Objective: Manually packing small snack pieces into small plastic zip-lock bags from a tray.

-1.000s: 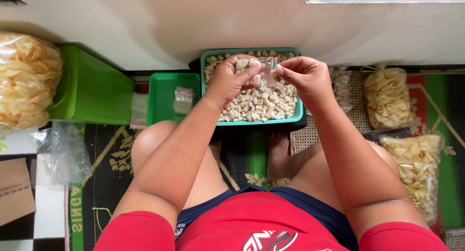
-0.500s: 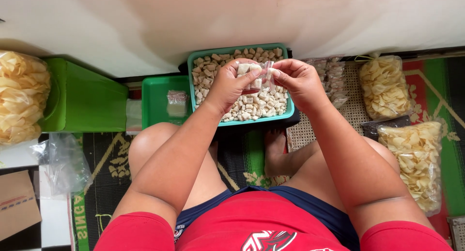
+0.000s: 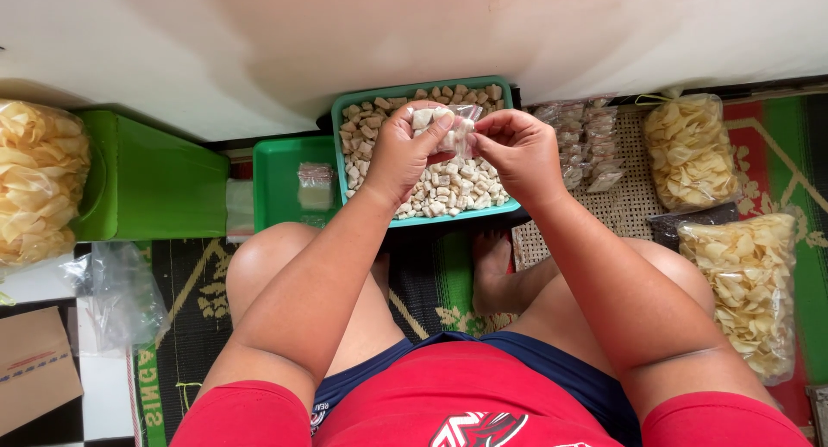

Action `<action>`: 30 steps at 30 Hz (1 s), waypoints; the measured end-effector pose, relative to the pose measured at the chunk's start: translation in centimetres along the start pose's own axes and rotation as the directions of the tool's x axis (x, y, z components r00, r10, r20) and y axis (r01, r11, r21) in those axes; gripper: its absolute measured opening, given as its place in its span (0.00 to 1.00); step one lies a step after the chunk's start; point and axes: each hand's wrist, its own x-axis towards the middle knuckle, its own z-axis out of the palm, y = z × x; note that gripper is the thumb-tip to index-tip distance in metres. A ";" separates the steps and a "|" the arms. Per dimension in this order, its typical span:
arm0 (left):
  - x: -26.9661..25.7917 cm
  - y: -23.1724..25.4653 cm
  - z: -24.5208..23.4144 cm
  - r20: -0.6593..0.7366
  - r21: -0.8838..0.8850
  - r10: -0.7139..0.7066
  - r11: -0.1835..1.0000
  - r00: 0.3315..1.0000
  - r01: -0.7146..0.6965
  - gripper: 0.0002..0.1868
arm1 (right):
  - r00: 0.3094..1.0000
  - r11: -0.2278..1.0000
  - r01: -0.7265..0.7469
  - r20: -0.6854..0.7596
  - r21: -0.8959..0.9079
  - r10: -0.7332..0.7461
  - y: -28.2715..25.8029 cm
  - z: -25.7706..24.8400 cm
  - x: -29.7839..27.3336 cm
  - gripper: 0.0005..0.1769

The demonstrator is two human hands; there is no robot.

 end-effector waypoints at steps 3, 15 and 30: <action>-0.3 0.7 0.3 -0.007 0.034 0.047 0.998 0.999 -0.047 0.15 | 0.998 0.999 0.043 -0.040 -0.018 -0.044 0.5 -0.1 0.3 0.09; 0.0 0.4 -0.4 -0.004 0.012 0.076 0.997 0.997 -0.076 0.15 | 0.971 0.964 0.237 0.052 -0.122 -0.232 0.1 0.9 0.0 0.14; -0.3 0.4 -0.5 0.004 0.001 0.073 0.997 0.997 -0.073 0.17 | 0.996 0.998 0.058 0.077 -0.032 -0.056 -0.6 1.1 -0.4 0.18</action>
